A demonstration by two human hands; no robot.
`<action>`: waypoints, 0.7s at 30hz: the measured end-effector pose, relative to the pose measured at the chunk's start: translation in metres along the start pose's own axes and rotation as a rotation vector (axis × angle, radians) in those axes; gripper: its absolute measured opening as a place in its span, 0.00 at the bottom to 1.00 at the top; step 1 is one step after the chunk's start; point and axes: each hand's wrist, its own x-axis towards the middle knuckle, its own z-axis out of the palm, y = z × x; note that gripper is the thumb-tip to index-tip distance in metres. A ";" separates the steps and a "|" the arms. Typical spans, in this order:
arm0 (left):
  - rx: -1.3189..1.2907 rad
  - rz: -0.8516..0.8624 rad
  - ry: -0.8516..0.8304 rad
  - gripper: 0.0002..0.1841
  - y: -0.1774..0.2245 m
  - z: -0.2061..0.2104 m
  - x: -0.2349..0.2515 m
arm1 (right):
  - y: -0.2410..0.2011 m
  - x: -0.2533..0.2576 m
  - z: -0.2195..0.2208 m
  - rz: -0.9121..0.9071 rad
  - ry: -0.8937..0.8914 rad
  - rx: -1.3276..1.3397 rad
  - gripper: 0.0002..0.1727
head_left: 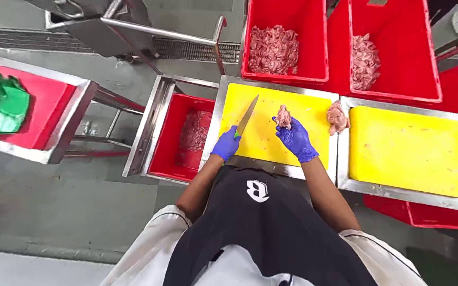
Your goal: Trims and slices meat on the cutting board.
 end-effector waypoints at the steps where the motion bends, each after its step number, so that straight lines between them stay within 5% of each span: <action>1: 0.001 -0.004 -0.013 0.27 -0.002 -0.001 -0.003 | 0.001 0.001 0.005 0.009 0.030 -0.018 0.23; 3: -0.016 -0.021 -0.031 0.27 -0.006 0.001 -0.010 | 0.007 0.000 0.005 -0.062 0.014 -0.076 0.15; 9: -0.108 -0.044 0.028 0.27 -0.018 0.011 -0.021 | 0.004 0.006 0.011 -0.297 0.002 -0.767 0.29; 14: -0.119 -0.059 0.026 0.27 -0.019 0.015 -0.021 | 0.007 0.017 -0.010 -0.428 -0.014 -1.413 0.29; 18: -0.103 -0.070 0.012 0.27 -0.020 0.015 -0.020 | 0.009 0.025 -0.021 -0.265 0.086 -1.846 0.27; 21: -0.067 -0.073 0.019 0.26 -0.013 0.009 -0.023 | 0.005 0.025 -0.018 -0.179 0.183 -1.823 0.26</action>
